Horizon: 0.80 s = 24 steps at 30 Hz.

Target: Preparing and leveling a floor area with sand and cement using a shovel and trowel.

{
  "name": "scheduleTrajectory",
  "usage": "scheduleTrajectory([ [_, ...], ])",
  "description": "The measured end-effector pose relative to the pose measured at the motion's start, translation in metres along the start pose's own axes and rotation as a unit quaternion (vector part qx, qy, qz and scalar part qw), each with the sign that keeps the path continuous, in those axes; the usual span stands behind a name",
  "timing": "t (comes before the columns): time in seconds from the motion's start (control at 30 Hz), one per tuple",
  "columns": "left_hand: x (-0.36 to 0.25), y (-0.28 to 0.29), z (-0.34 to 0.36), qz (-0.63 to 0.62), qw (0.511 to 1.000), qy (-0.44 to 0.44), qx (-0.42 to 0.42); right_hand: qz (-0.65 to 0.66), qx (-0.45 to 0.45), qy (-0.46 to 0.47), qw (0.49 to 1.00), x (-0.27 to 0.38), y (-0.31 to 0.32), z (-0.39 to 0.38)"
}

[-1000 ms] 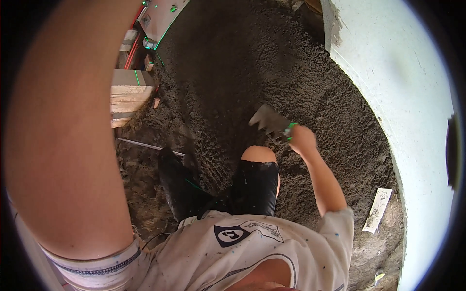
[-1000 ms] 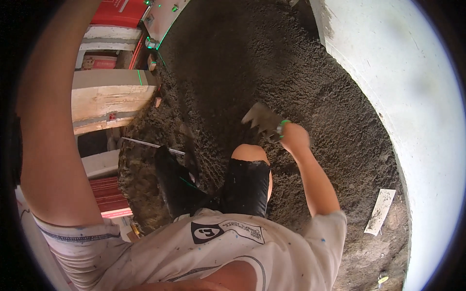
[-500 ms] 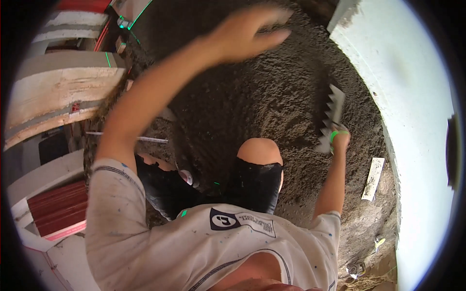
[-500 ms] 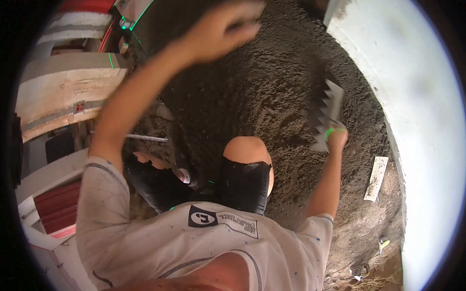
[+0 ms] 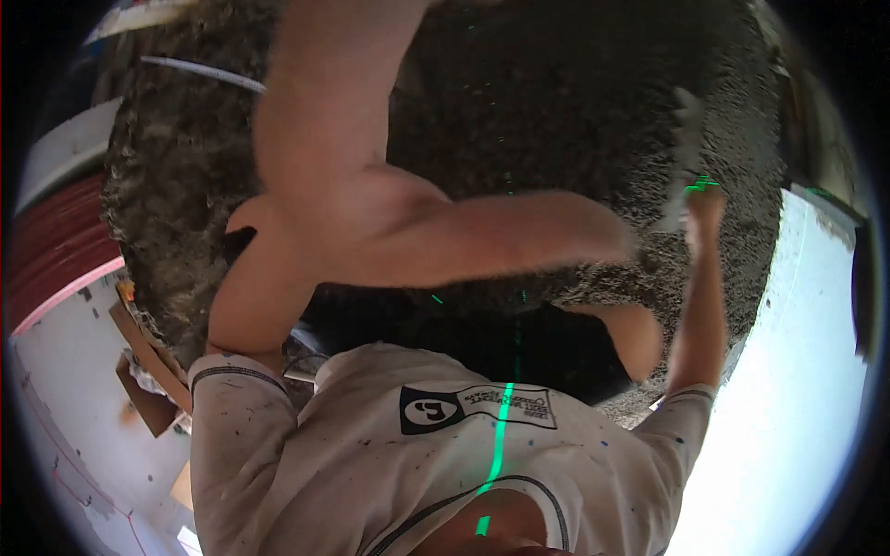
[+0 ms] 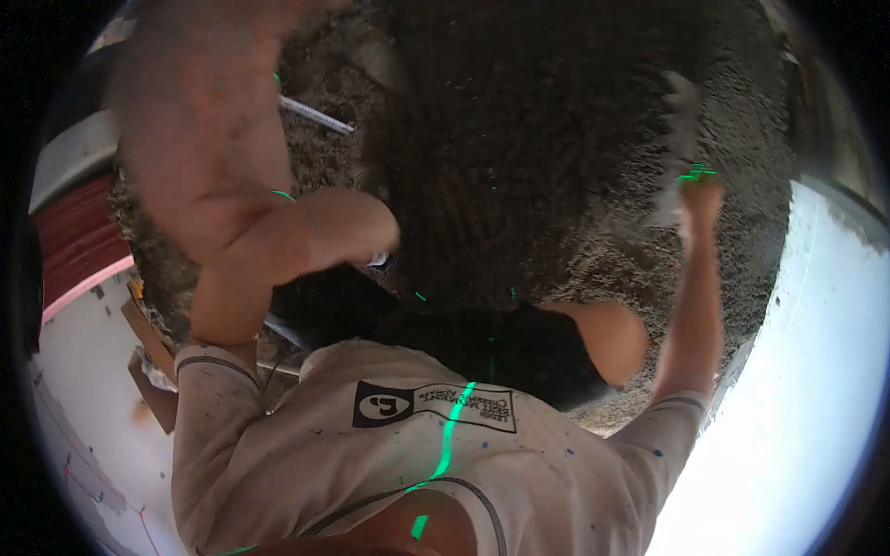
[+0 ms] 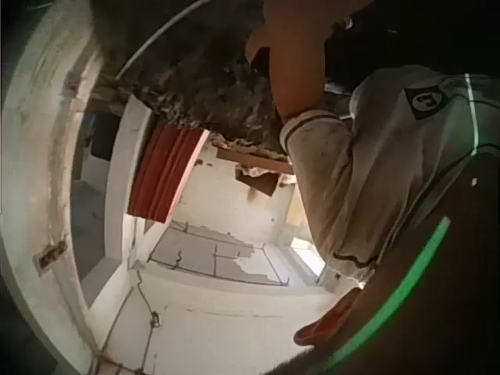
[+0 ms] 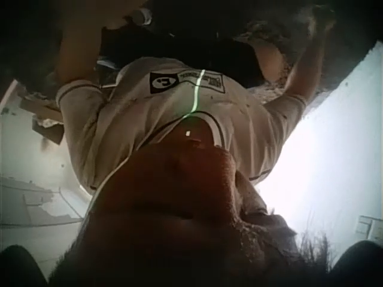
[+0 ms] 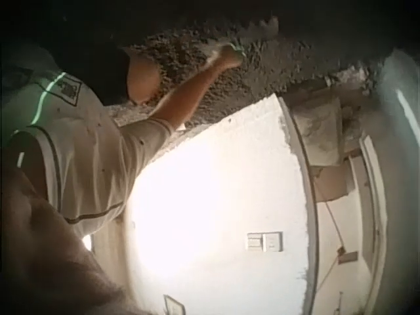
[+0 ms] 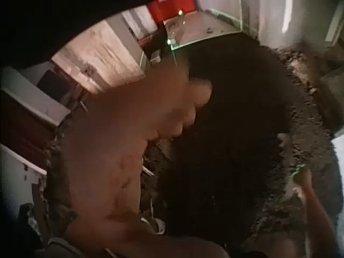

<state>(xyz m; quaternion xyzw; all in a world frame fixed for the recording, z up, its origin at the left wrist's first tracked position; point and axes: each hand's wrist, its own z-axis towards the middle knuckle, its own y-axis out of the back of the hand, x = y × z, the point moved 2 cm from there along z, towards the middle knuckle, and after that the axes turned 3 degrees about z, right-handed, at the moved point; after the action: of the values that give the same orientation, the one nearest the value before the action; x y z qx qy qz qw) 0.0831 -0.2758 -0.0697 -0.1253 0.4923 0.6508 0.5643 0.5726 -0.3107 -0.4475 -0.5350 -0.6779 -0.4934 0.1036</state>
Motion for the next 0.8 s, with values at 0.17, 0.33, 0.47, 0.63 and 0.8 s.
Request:
scheduleTrajectory([
  [0.17, 0.092, 0.048, -0.016, -0.024, 0.996, -0.058, -0.067, -0.166, -0.124, 0.082, 0.975, 0.027, 0.011, 0.112],
  [0.33, 0.167, 0.076, 0.003, -0.084, 0.991, -0.068, -0.082, -0.304, 0.022, -0.082, 0.949, 0.027, -0.018, 0.105],
  [0.47, 0.207, 0.145, -0.035, -0.116, 0.993, -0.011, -0.018, -0.057, 0.167, -0.097, 0.979, 0.039, -0.191, -0.033],
  [0.63, 0.254, 0.23, -0.038, -0.192, 0.981, -0.005, 0.025, -0.221, 0.149, 0.013, 0.964, 0.118, -0.197, -0.15],
  [0.8, 0.212, 0.041, -0.01, -0.263, 0.961, 0.035, 0.074, 0.125, -0.305, -0.285, 0.9, -0.008, -0.135, -0.214],
])
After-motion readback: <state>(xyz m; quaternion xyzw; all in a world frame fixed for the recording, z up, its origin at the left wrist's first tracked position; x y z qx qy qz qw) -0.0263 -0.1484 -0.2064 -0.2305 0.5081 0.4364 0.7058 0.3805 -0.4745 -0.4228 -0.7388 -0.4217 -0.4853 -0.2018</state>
